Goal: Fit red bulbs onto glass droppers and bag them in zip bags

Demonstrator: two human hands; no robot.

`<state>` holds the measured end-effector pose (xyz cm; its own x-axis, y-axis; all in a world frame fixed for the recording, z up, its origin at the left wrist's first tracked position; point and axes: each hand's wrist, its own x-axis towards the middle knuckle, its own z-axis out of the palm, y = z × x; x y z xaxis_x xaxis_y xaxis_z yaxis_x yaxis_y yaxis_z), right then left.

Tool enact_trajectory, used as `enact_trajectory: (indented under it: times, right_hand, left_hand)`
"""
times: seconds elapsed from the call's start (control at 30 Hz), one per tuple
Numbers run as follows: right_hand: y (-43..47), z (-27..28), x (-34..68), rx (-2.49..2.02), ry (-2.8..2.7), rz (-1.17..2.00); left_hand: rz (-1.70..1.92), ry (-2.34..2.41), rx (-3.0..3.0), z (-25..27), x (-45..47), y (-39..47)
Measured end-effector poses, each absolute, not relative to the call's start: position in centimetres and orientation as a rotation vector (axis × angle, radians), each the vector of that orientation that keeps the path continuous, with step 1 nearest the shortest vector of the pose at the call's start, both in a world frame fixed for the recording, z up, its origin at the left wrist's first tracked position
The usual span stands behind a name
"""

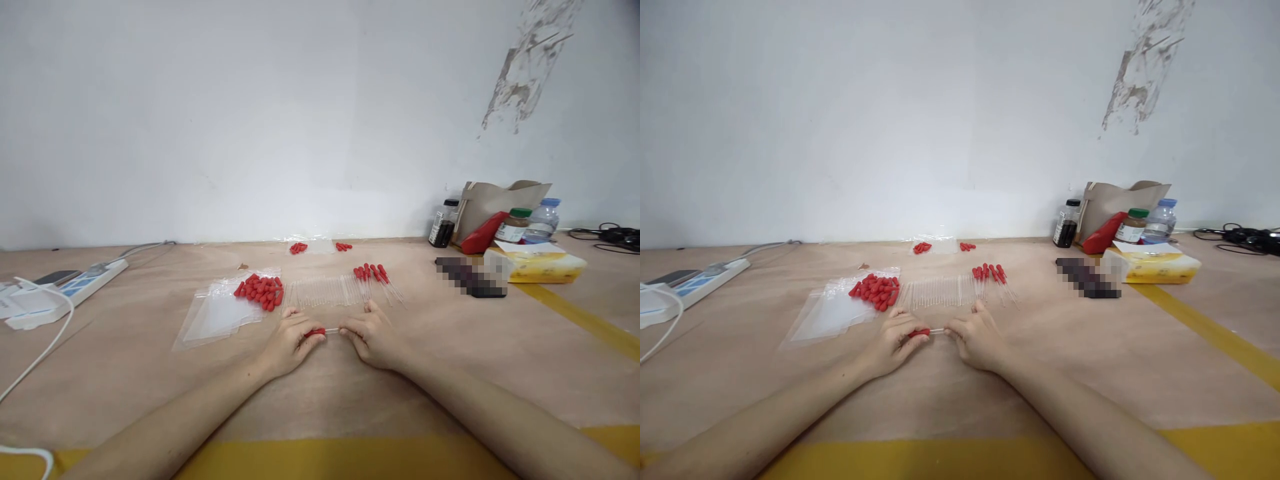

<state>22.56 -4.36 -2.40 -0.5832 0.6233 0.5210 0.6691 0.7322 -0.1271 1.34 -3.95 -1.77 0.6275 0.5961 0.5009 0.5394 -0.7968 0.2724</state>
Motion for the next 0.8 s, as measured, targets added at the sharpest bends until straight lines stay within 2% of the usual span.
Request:
enact_trajectory:
  times: [0.37,0.57,0.67,0.8]
  right_hand:
    - [-4.3,-2.2,22.2,-0.984,-2.426,-0.117]
    - [-4.5,-1.1,22.7,-0.956,-2.462,-0.267]
    - [-3.9,-0.9,23.4,-1.131,-2.357,-0.268]
    - [-0.8,-0.4,26.2,-1.605,-1.883,-0.007]
  left_hand:
    - [0.845,0.938,2.81,-1.8,1.3,-3.4]
    - [0.888,1.013,2.846,-1.5,0.8,-2.6]
    - [0.97,1.134,2.735,-1.7,0.6,-2.7]
    - [0.986,1.157,2.643,-1.9,0.5,-2.8]
